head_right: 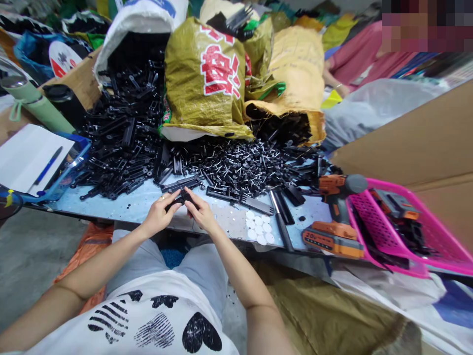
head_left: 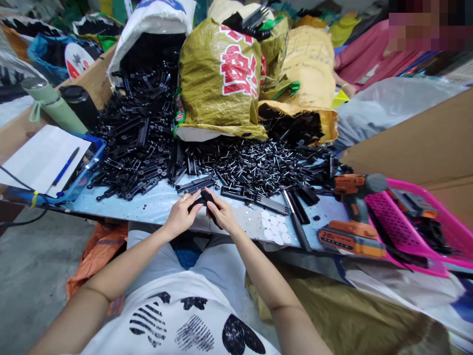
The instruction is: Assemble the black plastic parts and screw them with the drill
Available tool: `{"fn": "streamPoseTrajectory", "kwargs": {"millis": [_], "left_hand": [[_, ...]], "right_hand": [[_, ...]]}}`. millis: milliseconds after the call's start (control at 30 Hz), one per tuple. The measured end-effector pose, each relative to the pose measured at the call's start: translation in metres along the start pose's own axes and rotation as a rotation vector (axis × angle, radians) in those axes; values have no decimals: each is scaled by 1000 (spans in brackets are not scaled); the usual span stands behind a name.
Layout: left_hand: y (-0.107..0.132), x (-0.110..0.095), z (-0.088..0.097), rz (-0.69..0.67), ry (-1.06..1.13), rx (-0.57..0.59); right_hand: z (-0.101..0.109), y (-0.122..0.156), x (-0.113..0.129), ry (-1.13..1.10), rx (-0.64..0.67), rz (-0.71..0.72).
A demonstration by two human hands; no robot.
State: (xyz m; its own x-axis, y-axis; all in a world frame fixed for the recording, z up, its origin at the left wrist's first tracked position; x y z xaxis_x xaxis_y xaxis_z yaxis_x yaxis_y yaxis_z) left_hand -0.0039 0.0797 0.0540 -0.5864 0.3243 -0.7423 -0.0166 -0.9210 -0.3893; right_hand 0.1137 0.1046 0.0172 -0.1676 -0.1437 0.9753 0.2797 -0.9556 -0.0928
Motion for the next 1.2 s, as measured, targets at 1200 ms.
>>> {"fn": "streamPoseTrajectory", "kwargs": {"millis": [1200], "left_hand": [[31, -24, -43, -403, -372, 269]], "right_hand": [[309, -64, -29, 1217, -686, -81]]}}
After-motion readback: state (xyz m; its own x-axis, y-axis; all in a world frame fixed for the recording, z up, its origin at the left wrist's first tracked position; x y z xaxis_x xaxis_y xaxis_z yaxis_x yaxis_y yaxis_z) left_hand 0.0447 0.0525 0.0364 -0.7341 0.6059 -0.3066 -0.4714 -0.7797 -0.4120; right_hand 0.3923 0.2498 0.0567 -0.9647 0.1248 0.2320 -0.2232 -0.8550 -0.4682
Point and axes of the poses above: each hand's wrist, its own y-axis away from the middle knuckle, its own z-axis out of the back of the hand, x = y × z, the point moved 10 cm from there along -y, towards the middle knuckle, and after that the axes turned 9 degrees about -x, right-handed, at the moved point
